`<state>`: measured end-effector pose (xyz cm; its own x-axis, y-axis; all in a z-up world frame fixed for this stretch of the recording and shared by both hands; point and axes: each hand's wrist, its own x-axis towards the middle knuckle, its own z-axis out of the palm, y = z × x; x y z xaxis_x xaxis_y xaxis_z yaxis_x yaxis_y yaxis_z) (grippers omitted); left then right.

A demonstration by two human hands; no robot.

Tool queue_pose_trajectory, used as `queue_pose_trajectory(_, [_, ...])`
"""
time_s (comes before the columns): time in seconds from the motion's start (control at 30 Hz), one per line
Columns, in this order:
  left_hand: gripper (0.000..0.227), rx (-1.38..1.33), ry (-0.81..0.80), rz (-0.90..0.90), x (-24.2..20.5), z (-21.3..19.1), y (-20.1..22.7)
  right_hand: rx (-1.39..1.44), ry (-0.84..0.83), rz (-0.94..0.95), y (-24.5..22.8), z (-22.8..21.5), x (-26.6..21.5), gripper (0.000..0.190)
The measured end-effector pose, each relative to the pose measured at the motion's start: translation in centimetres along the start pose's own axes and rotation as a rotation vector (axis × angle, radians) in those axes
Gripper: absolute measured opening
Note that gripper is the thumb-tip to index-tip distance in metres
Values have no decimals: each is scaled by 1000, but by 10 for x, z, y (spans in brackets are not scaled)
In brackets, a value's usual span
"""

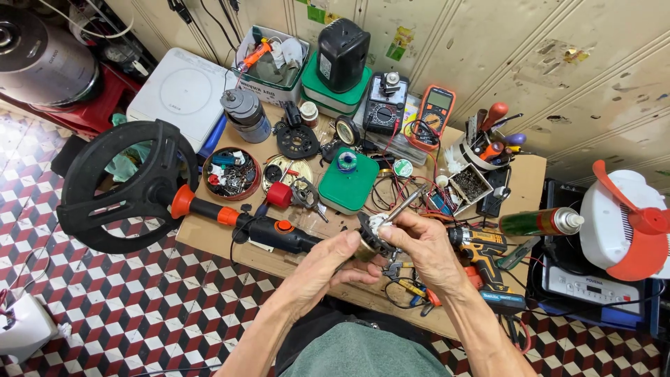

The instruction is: Disassembling, inspecting, and cleaning internal parts of a small engine or carburetor on a workshop bench.

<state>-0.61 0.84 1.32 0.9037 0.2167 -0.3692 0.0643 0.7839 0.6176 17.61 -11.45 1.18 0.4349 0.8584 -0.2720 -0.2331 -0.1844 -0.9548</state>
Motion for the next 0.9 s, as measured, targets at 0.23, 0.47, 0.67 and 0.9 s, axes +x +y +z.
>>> queue_pose_trajectory(0.23, [59,317,219,231,-2,11,-8,1,34,12,8,-1,4,24])
queue_pose_trajectory(0.47, [65,799,442,565,-13,40,1,281,35,-18,11,-3,7,28])
queue_pose_trajectory(0.67, [61,309,346,326,-6,39,-4,420,-18,-38,15,-9,10,31])
queue_pose_trajectory(0.9, [58,787,472,620,-12,51,1,502,2,-36,27,-12,14,30])
